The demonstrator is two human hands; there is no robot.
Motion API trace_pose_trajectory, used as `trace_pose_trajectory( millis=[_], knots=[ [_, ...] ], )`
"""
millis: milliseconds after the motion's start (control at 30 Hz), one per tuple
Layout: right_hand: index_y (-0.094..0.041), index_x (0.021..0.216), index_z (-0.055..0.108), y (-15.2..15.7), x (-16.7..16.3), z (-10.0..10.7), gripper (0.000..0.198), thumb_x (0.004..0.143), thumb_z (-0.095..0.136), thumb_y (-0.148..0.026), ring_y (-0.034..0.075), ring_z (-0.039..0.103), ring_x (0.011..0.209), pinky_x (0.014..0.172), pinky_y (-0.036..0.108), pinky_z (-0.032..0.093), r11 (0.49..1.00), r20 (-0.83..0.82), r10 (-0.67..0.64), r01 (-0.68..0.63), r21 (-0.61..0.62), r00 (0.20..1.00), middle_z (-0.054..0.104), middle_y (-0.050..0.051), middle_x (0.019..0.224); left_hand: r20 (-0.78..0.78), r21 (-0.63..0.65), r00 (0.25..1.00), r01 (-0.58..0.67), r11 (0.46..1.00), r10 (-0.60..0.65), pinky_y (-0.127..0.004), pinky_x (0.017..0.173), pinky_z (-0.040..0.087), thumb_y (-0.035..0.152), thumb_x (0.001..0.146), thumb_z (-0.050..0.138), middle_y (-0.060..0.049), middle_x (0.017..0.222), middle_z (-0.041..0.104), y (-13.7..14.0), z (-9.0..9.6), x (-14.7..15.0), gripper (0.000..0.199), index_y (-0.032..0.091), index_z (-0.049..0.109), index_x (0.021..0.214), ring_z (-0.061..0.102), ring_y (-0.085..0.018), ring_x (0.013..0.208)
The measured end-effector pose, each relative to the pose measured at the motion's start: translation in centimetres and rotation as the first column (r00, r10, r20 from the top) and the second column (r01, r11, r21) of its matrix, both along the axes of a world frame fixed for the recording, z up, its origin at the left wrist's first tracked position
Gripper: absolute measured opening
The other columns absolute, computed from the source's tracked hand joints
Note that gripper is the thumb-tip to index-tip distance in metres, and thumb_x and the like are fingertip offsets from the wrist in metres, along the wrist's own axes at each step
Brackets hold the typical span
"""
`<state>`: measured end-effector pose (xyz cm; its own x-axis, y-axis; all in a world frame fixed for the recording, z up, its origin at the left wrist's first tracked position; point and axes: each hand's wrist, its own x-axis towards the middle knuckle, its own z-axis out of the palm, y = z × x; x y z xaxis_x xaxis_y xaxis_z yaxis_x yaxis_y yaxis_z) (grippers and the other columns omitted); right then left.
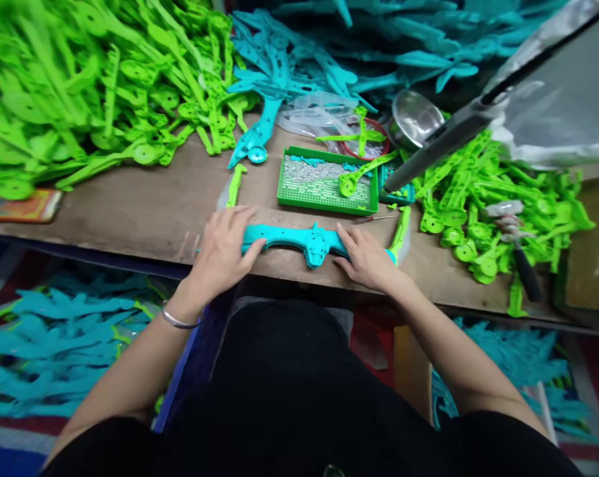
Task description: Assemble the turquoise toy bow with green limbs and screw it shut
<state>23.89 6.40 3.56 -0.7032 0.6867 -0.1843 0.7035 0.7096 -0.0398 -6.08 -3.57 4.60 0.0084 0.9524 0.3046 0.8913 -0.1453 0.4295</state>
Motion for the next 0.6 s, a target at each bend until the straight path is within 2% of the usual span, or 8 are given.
trace_pose_trajectory(
  millis=[33, 100, 200, 300, 400, 500, 600],
  knots=[
    [-0.001, 0.154, 0.027, -0.2, -0.2, -0.1, 0.072, 0.097, 0.041, -0.042, 0.037, 0.053, 0.112, 0.094, 0.048, 0.044, 1.0, 0.044, -0.009, 0.008, 0.029, 0.999, 0.056, 0.025, 0.126, -0.06, -0.053, 0.989, 0.133, 0.99, -0.136, -0.049, 0.111, 0.038, 0.034, 0.094, 0.054, -0.02, 0.138, 0.053, 1.4, 0.3, 0.8, 0.055, 0.01, 0.044, 0.142, 0.047, -0.033, 0.13],
    [0.0, 0.155, 0.023, -0.7, -0.7, -0.3, 0.07, 0.099, 0.036, -0.039, 0.035, 0.051, 0.106, 0.089, 0.046, 0.042, 0.996, 0.104, -0.032, 0.023, 0.082, 0.994, 0.056, 0.024, 0.123, -0.185, -0.17, 0.915, 0.329, 0.929, -0.358, -0.051, 0.109, 0.037, 0.036, 0.094, 0.055, -0.023, 0.14, 0.05, 3.9, 0.2, 2.5, 0.064, 0.006, 0.037, 0.147, 0.044, -0.036, 0.131],
    [0.0, 0.156, 0.018, -1.2, -1.0, -0.7, 0.064, 0.101, 0.027, -0.031, 0.033, 0.049, 0.103, 0.084, 0.043, 0.037, 0.991, 0.133, -0.053, 0.036, 0.13, 0.99, 0.057, 0.023, 0.12, -0.345, -0.325, 0.778, 0.425, 0.845, -0.524, -0.052, 0.1, 0.041, 0.037, 0.096, 0.048, -0.027, 0.135, 0.051, 6.4, -1.0, 4.4, 0.064, 0.0, 0.036, 0.146, 0.048, -0.039, 0.121],
    [-0.001, 0.157, 0.016, -1.5, -1.0, -1.1, 0.061, 0.1, 0.02, -0.022, 0.032, 0.047, 0.102, 0.082, 0.043, 0.035, 0.99, 0.129, -0.068, 0.051, 0.128, 0.989, 0.057, 0.022, 0.118, -0.425, -0.372, 0.716, 0.419, 0.828, -0.554, -0.049, 0.091, 0.044, 0.025, 0.101, 0.03, -0.027, 0.128, 0.054, 7.0, -2.5, 5.1, 0.054, -0.001, 0.035, 0.148, 0.051, -0.037, 0.112],
    [-0.003, 0.158, 0.016, -1.5, -1.0, -1.2, 0.06, 0.099, 0.015, -0.015, 0.032, 0.046, 0.101, 0.081, 0.043, 0.035, 0.991, 0.099, -0.086, 0.074, 0.113, 0.991, 0.057, 0.022, 0.119, -0.422, -0.381, 0.723, 0.406, 0.831, -0.547, -0.049, 0.089, 0.045, 0.022, 0.101, 0.021, -0.025, 0.12, 0.057, 6.6, -3.0, 5.1, 0.054, 0.0, 0.037, 0.148, 0.052, -0.036, 0.109],
    [-0.004, 0.158, 0.017, -1.5, -1.0, -1.2, 0.06, 0.099, 0.014, -0.014, 0.031, 0.046, 0.101, 0.08, 0.043, 0.034, 0.991, 0.079, -0.096, 0.087, 0.104, 0.992, 0.057, 0.021, 0.118, -0.34, -0.419, 0.751, 0.418, 0.806, -0.566, -0.05, 0.091, 0.045, 0.029, 0.101, 0.022, -0.026, 0.117, 0.057, 6.9, -2.7, 4.8, 0.056, -0.001, 0.04, 0.145, 0.053, -0.037, 0.108],
    [-0.005, 0.158, 0.018, -1.5, -1.0, -1.2, 0.059, 0.099, 0.015, -0.014, 0.03, 0.046, 0.1, 0.079, 0.042, 0.034, 0.991, 0.072, -0.102, 0.095, 0.095, 0.992, 0.058, 0.02, 0.115, -0.13, -0.52, 0.784, 0.467, 0.715, -0.607, -0.05, 0.097, 0.044, 0.044, 0.098, 0.033, -0.024, 0.122, 0.058, 8.6, -1.7, 4.4, 0.062, 0.002, 0.042, 0.143, 0.054, -0.035, 0.111]
  ],
)
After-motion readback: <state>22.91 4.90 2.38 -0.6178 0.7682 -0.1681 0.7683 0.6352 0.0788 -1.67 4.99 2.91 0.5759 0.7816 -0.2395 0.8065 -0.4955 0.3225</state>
